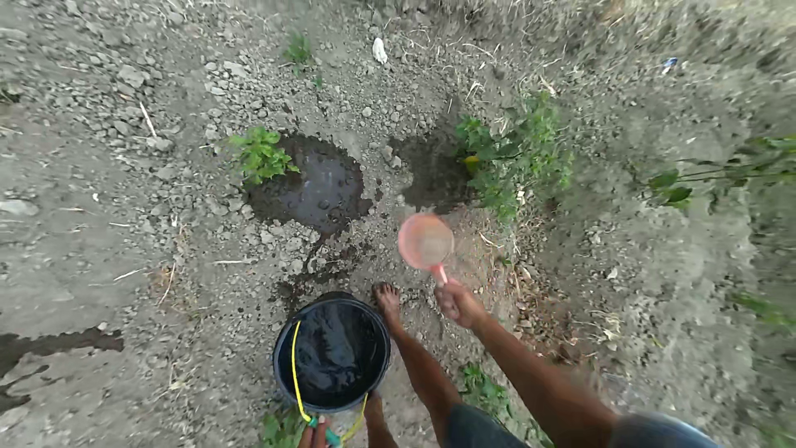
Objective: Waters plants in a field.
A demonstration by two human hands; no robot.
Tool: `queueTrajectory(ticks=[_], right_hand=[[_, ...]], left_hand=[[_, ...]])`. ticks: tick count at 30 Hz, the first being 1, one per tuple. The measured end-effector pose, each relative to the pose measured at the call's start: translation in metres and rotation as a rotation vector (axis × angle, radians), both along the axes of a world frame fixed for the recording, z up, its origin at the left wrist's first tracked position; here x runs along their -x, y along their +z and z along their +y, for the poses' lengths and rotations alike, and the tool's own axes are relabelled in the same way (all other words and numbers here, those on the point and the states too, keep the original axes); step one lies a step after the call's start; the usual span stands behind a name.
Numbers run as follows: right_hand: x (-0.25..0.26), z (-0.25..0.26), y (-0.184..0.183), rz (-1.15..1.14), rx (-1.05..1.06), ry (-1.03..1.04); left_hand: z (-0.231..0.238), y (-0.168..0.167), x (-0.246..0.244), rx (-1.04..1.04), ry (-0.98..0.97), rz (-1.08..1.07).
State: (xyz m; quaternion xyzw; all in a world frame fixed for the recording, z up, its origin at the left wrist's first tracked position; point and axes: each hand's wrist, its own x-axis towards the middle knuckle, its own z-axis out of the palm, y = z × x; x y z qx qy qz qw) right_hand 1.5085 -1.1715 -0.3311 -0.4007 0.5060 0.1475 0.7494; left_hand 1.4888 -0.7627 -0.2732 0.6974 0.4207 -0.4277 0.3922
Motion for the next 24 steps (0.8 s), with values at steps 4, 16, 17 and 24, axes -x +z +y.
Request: queueTrajectory(ticks=[4, 16, 17, 24], right_hand=[[0.043, 0.074, 0.015, -0.171, 0.217, 0.928], [0.029, 0.251, -0.089, 0.236, 0.322, 1.821], [0.034, 0.253, -0.098, 0.196, 0.251, 1.752], [0.070, 0.198, -0.110, 0.191, -0.429, 0.862]], left_hand=[[0.026, -0.009, 0.008, 0.015, -0.021, -0.050], [0.081, -0.035, 0.018, 0.142, -0.106, -0.139], [0.083, -0.036, 0.018, 0.145, -0.113, -0.146], [0.092, -0.049, 0.021, 0.135, -0.023, -0.112]])
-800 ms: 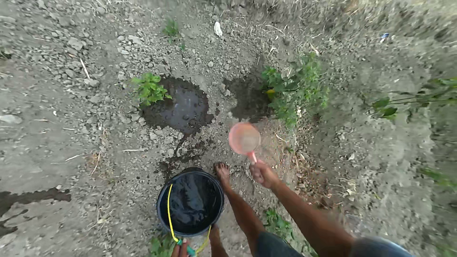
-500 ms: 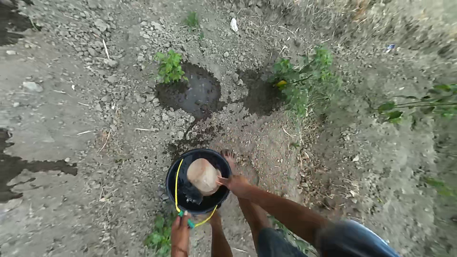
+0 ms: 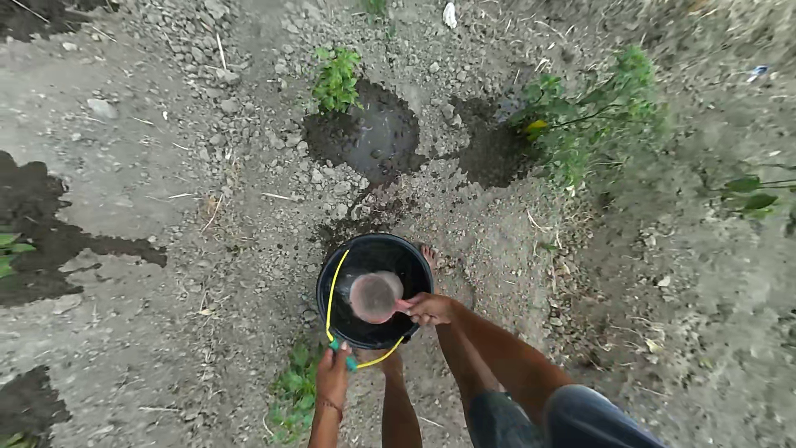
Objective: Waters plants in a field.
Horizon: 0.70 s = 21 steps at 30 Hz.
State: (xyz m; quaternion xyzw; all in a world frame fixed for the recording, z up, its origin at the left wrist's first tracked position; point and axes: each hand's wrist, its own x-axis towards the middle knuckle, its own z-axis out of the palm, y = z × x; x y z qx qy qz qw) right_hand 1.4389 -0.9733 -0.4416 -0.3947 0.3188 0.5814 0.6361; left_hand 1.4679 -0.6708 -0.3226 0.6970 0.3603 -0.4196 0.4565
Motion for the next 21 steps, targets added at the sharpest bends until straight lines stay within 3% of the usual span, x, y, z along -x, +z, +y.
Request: queueTrajectory(ticks=[4, 8, 13, 21], right_hand=[[0.023, -0.039, 0.039, -0.017, -0.226, -0.305], [0.024, -0.072, 0.083, -0.160, -0.330, -0.468], [-0.026, -0.100, 0.110, -0.292, -0.031, -0.591], [-0.156, -0.120, 0.074, -0.084, 0.435, -0.887]], left_hand=[[0.000, -0.002, -0.011, -0.038, 0.067, 0.037], [-0.005, -0.007, -0.016, -0.085, 0.068, 0.064], [-0.022, 0.003, -0.023, -0.149, 0.145, 0.085], [-0.069, 0.035, -0.030, -0.168, 0.255, 0.098]])
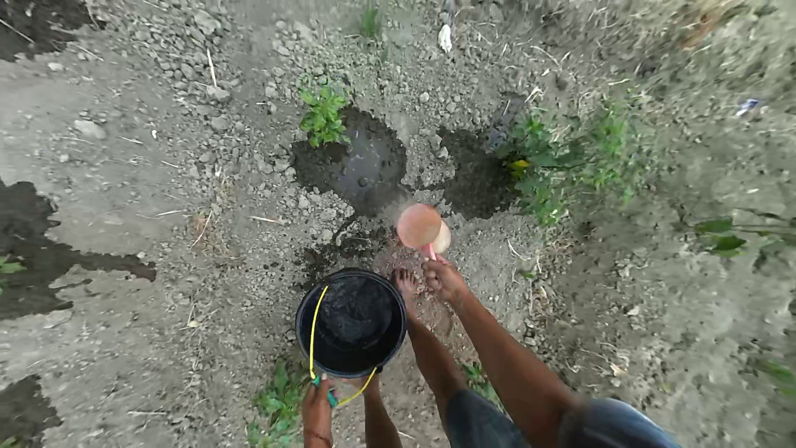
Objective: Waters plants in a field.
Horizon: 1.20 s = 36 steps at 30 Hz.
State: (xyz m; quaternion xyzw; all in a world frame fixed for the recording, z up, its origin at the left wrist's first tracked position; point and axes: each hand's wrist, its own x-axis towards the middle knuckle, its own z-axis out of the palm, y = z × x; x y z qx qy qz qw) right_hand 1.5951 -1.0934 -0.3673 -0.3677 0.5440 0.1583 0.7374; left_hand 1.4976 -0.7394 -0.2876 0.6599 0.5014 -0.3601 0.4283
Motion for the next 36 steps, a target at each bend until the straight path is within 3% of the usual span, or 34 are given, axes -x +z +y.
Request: queueTrajectory(ticks=[5, 10, 15, 18, 22, 25, 29, 32, 36], right_hand=[[-0.042, -0.018, -0.006, 0.103, 0.084, -0.054], [-0.054, -0.026, 0.006, 0.128, 0.128, -0.076], [0.002, -0.051, 0.029, -0.113, -0.203, -0.121], [0.042, -0.069, 0.048, -0.124, -0.249, 0.277], [0.046, -0.057, 0.074, -0.158, -0.102, 1.117], [0.029, -0.012, 0.081, -0.276, 0.085, 1.745], [0.040, 0.076, 0.082, -0.296, 0.334, 2.410], [0.064, 0.143, 0.085, -0.103, 0.548, 2.641], [0.117, 0.194, 0.083, 0.023, 0.617, 2.689]], left_hand=[[-0.026, 0.007, -0.001, 0.071, 0.146, -0.050], [-0.055, 0.001, -0.003, 0.178, 0.294, -0.121], [-0.067, 0.005, -0.017, 0.120, 0.371, -0.103], [-0.070, 0.004, -0.015, 0.126, 0.407, -0.109], [-0.080, 0.011, -0.007, 0.156, 0.446, -0.146], [-0.078, 0.033, 0.005, 0.186, 0.489, -0.223], [-0.074, 0.083, 0.036, 0.193, 0.564, -0.289], [-0.062, 0.103, 0.064, 0.224, 0.674, -0.377], [-0.046, 0.122, 0.101, 0.264, 0.841, -0.431]])
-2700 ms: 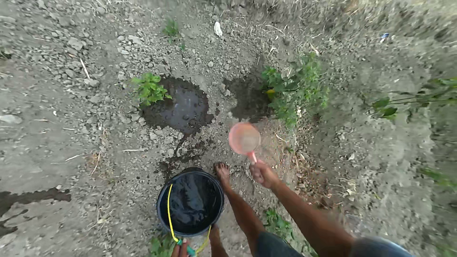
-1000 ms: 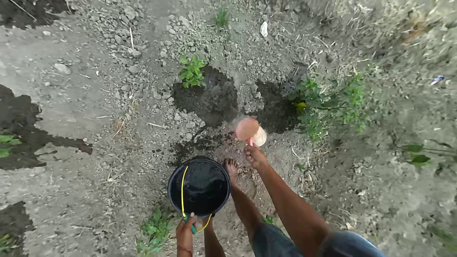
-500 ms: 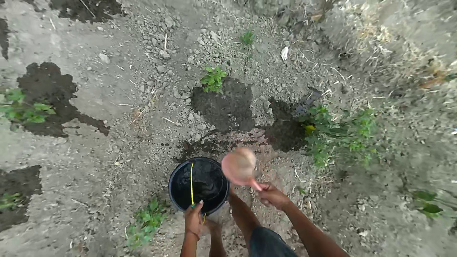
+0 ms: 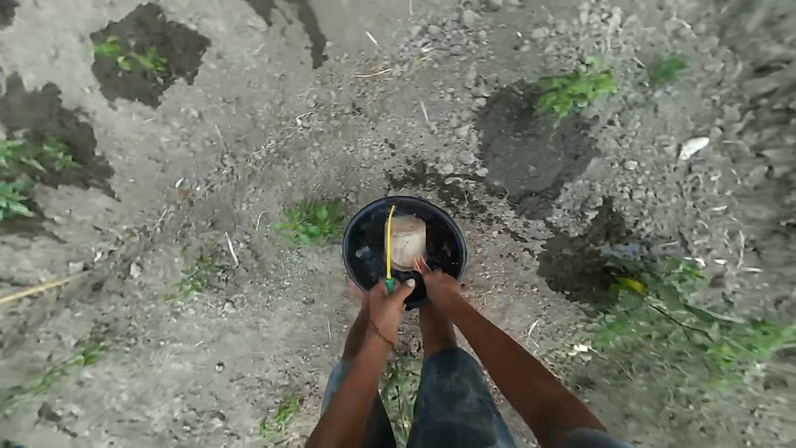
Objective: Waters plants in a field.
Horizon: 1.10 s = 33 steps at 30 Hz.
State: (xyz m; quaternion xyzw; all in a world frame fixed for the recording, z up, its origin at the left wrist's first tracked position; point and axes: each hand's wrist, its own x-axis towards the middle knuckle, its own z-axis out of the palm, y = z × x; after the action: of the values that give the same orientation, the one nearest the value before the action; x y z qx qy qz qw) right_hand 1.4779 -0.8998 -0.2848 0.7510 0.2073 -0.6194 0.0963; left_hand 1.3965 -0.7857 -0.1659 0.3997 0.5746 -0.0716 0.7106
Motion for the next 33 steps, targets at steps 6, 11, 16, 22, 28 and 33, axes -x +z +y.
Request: queueTrajectory(ticks=[6, 11, 16, 22, 28, 33], right_hand=[[0.068, 0.036, -0.034, 0.353, -0.199, -0.346], [0.103, 0.040, -0.046, 0.819, -0.122, -0.883], [0.128, 0.031, -0.023, 0.975, -0.166, -0.939], [0.136, 0.053, 0.002, 0.753, -0.247, -1.090], [0.134, 0.120, -0.065, 0.320, -0.202, -1.108], [0.119, 0.170, -0.112, 0.211, -0.240, -1.123]], left_hand=[[0.033, 0.002, 0.071, 0.025, 0.188, -0.011], [0.061, -0.011, 0.145, 0.054, 0.396, 0.006], [0.094, -0.034, 0.222, 0.029, 0.601, 0.085], [0.132, -0.084, 0.314, -0.063, 0.805, 0.233], [0.147, -0.130, 0.378, -0.108, 0.894, 0.323], [0.159, -0.145, 0.427, -0.096, 0.843, 0.349]])
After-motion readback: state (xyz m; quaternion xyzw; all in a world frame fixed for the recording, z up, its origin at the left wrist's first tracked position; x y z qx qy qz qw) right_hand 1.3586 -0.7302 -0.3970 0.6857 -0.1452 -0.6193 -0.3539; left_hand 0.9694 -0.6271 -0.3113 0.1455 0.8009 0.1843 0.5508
